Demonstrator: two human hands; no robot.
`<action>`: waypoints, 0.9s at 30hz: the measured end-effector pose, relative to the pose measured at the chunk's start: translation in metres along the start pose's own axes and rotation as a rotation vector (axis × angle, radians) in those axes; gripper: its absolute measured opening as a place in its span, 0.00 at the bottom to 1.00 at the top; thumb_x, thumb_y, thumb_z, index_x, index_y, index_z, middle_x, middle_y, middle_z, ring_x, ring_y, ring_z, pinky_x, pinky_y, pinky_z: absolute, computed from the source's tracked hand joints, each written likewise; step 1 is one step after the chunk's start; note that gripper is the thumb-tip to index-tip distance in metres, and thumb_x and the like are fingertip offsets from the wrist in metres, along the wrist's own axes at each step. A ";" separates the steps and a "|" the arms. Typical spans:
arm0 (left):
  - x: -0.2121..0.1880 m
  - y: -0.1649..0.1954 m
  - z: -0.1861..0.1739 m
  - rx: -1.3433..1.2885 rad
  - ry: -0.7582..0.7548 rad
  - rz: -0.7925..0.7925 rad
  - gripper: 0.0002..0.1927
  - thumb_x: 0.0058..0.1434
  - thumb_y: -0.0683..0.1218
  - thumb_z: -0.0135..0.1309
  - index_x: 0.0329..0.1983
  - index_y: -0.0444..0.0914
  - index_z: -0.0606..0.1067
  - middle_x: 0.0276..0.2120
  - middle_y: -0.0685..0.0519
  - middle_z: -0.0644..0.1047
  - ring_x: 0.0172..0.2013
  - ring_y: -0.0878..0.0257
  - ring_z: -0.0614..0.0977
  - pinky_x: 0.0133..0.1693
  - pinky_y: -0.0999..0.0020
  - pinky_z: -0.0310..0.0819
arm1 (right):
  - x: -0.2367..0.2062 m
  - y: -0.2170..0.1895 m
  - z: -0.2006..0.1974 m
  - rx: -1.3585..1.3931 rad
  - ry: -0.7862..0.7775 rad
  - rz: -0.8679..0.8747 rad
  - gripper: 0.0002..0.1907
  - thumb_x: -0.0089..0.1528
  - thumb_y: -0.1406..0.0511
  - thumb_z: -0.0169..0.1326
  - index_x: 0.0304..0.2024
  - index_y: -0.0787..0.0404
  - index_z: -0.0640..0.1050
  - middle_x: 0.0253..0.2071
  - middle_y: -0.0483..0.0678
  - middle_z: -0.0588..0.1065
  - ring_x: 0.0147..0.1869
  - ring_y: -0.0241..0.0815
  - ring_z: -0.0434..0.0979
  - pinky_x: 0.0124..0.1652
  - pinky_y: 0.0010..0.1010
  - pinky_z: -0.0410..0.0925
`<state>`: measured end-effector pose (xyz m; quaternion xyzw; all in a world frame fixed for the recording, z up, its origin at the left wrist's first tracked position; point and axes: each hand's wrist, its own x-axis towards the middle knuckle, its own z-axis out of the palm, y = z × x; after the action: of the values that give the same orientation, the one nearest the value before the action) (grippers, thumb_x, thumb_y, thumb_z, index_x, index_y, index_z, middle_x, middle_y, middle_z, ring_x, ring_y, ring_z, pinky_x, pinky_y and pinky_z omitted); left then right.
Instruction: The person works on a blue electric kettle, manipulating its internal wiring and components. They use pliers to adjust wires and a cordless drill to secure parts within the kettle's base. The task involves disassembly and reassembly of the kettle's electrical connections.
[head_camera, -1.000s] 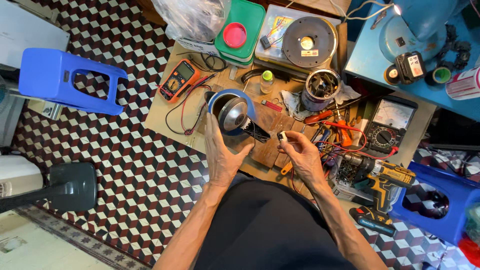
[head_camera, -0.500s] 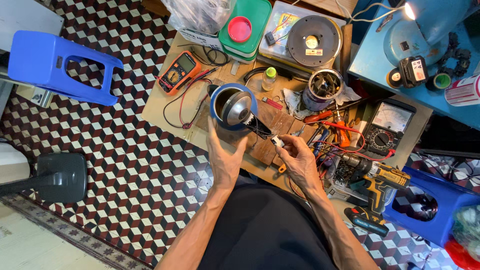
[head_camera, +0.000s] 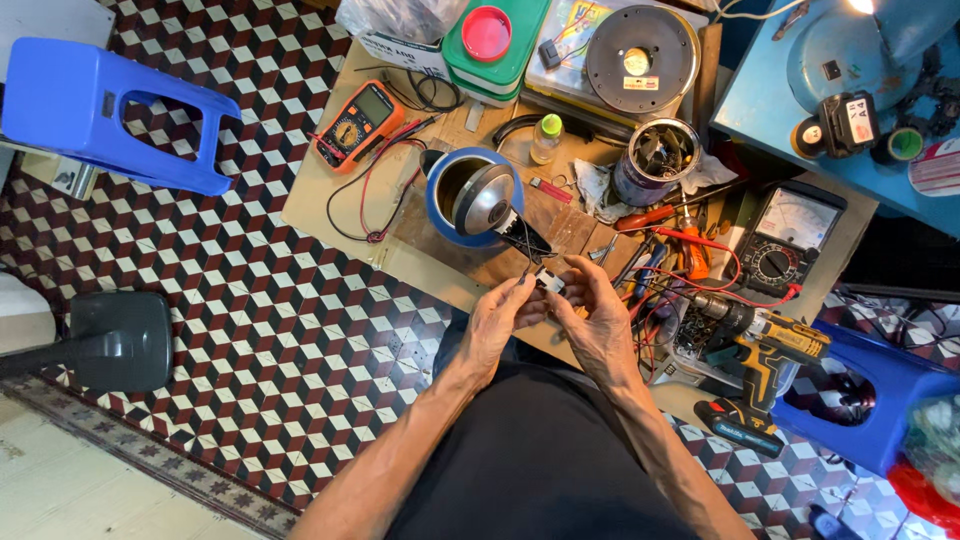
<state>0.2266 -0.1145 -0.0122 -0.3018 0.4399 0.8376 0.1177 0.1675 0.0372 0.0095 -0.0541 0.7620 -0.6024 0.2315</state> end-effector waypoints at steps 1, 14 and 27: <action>-0.002 0.001 0.001 -0.015 -0.018 -0.001 0.23 0.69 0.57 0.52 0.54 0.34 0.76 0.44 0.52 0.81 0.43 0.66 0.83 0.50 0.70 0.78 | -0.002 -0.001 0.000 -0.013 0.005 -0.003 0.30 0.61 0.70 0.60 0.64 0.61 0.68 0.48 0.48 0.75 0.44 0.34 0.78 0.29 0.25 0.79; -0.012 0.000 -0.023 -0.212 0.028 -0.042 0.17 0.66 0.48 0.51 0.54 0.35 0.72 0.37 0.52 0.78 0.44 0.60 0.84 0.51 0.63 0.80 | -0.018 -0.006 -0.002 -0.086 0.100 -0.112 0.15 0.68 0.70 0.56 0.58 0.63 0.76 0.51 0.48 0.78 0.50 0.35 0.80 0.46 0.28 0.76; -0.049 0.045 0.034 0.926 0.299 0.614 0.13 0.67 0.47 0.56 0.50 0.37 0.79 0.36 0.50 0.77 0.33 0.62 0.78 0.36 0.65 0.75 | 0.013 -0.006 -0.001 0.052 0.279 -0.160 0.08 0.66 0.66 0.58 0.46 0.63 0.79 0.36 0.46 0.78 0.39 0.35 0.79 0.40 0.26 0.73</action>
<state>0.2311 -0.1096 0.0625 -0.1926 0.8400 0.5017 -0.0746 0.1543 0.0318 0.0113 -0.0242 0.7641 -0.6402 0.0761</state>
